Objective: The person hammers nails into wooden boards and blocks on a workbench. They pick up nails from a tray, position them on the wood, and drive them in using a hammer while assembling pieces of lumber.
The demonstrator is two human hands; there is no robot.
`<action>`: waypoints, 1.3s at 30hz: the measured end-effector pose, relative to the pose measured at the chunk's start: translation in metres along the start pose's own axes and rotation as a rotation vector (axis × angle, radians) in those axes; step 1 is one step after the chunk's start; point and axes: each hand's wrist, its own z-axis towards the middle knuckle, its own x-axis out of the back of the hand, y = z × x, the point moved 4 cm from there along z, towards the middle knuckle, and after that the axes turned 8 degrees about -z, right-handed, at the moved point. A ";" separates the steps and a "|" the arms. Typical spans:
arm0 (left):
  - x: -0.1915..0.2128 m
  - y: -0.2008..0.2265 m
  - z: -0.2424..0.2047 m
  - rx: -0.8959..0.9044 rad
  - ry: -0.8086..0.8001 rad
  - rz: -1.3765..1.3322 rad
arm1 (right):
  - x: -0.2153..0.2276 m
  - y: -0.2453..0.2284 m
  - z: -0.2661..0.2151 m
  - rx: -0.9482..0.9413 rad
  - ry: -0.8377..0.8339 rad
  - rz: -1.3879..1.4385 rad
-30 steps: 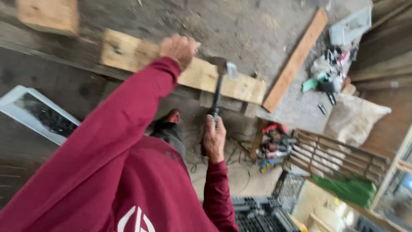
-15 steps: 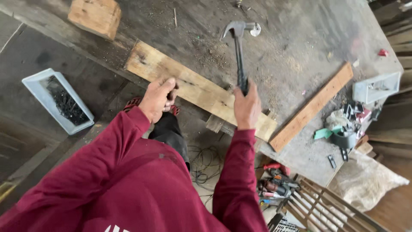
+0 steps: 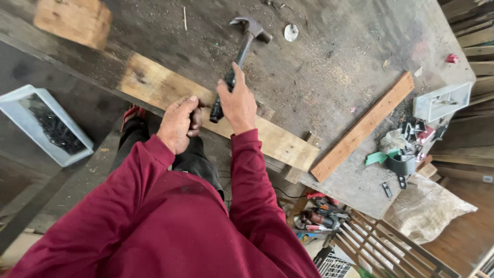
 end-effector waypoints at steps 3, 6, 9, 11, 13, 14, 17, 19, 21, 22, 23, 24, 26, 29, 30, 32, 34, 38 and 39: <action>0.018 0.026 -0.010 -0.078 0.018 0.125 | 0.032 -0.032 -0.018 0.202 0.206 -0.159; 0.050 0.094 -0.032 -0.754 0.222 0.608 | 0.042 -0.068 -0.069 0.436 0.461 0.118; 0.104 0.165 -0.044 -0.915 0.572 0.863 | -0.031 -0.105 -0.099 0.212 -0.086 0.549; 0.133 0.201 -0.038 -0.927 0.578 0.962 | -0.106 -0.131 -0.109 -0.083 -0.462 0.856; 0.146 0.231 -0.016 -0.921 0.520 1.108 | -0.156 -0.143 -0.095 -0.260 -0.575 1.092; 0.151 0.239 -0.008 -0.884 0.459 1.209 | -0.173 -0.143 -0.094 -0.352 -0.548 1.217; 0.168 0.271 0.026 -0.600 0.338 1.541 | -0.197 -0.135 -0.093 -0.484 -0.364 1.606; 0.180 0.293 0.044 -0.313 0.255 1.790 | -0.199 -0.126 -0.097 -0.543 -0.234 1.773; 0.190 0.321 0.063 -0.005 0.160 2.042 | -0.198 -0.121 -0.093 -0.606 -0.147 1.843; 0.187 0.327 0.072 -0.073 0.046 2.027 | -0.196 -0.120 -0.093 -0.581 -0.135 1.815; 0.183 0.331 0.083 -0.140 -0.066 2.005 | -0.194 -0.119 -0.093 -0.556 -0.123 1.786; 0.178 0.333 0.091 -0.204 -0.170 1.982 | -0.194 -0.121 -0.092 -0.533 -0.119 1.762; 0.166 0.319 0.108 -0.228 -0.251 1.977 | -0.189 -0.125 -0.091 -0.460 -0.126 1.757; 0.149 0.274 0.107 -0.211 -0.386 2.021 | -0.181 -0.121 -0.093 -0.404 -0.115 1.773; 0.141 0.249 0.104 -0.185 -0.420 2.018 | -0.178 -0.117 -0.094 -0.395 -0.102 1.780; 0.127 0.218 0.093 -0.261 -0.485 1.993 | -0.179 -0.106 -0.095 -0.394 -0.094 1.674; 0.114 0.203 0.080 -0.453 -0.544 1.936 | -0.183 -0.099 -0.095 -0.389 -0.085 1.536; 0.119 0.224 0.056 -0.289 -0.395 1.778 | -0.184 -0.091 -0.097 -0.364 -0.064 0.960; 0.119 0.236 0.043 -0.362 -0.367 1.645 | -0.180 -0.089 -0.096 -0.352 -0.056 0.757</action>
